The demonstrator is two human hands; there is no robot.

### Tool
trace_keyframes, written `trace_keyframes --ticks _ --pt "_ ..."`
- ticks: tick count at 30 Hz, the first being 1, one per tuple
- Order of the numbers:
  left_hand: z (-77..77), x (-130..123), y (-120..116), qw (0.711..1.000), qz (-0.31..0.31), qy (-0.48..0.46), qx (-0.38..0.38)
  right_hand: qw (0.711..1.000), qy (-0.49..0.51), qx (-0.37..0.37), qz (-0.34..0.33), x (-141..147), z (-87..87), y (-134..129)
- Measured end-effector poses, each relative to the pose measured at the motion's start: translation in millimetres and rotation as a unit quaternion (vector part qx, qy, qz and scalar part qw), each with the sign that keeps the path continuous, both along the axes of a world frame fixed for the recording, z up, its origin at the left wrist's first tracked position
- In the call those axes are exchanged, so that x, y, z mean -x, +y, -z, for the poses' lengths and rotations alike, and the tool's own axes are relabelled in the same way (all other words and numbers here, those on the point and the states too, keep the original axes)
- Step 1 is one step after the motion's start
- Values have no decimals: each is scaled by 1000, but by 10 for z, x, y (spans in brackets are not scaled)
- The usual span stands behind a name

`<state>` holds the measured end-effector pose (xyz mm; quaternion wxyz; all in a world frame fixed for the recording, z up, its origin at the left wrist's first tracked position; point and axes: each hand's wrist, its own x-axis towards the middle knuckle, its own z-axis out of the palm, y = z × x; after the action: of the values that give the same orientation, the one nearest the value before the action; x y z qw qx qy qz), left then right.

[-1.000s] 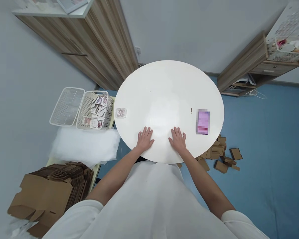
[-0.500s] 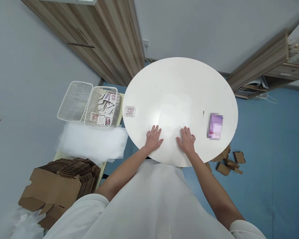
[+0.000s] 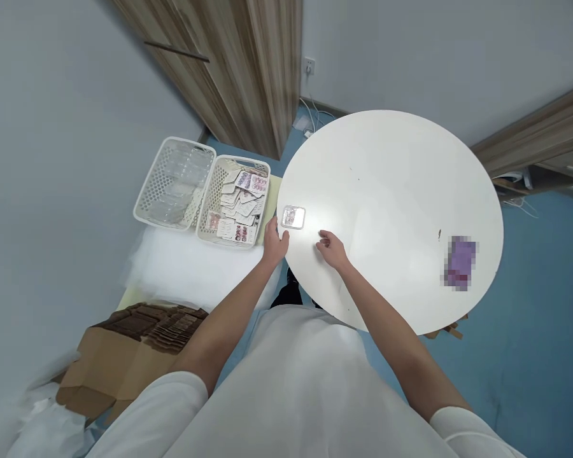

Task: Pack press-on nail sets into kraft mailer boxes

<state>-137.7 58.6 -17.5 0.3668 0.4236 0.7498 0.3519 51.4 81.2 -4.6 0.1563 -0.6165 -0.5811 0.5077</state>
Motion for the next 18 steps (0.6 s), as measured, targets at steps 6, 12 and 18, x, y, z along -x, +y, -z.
trace_keyframes --ticks 6,12,18 --pt "43 100 197 996 -3 -78 40 989 101 36 99 503 98 114" --pt "-24 111 237 995 22 -67 73 986 126 41 103 650 64 149" --pt "-49 38 201 996 7 -72 56 984 135 45 108 571 60 137"
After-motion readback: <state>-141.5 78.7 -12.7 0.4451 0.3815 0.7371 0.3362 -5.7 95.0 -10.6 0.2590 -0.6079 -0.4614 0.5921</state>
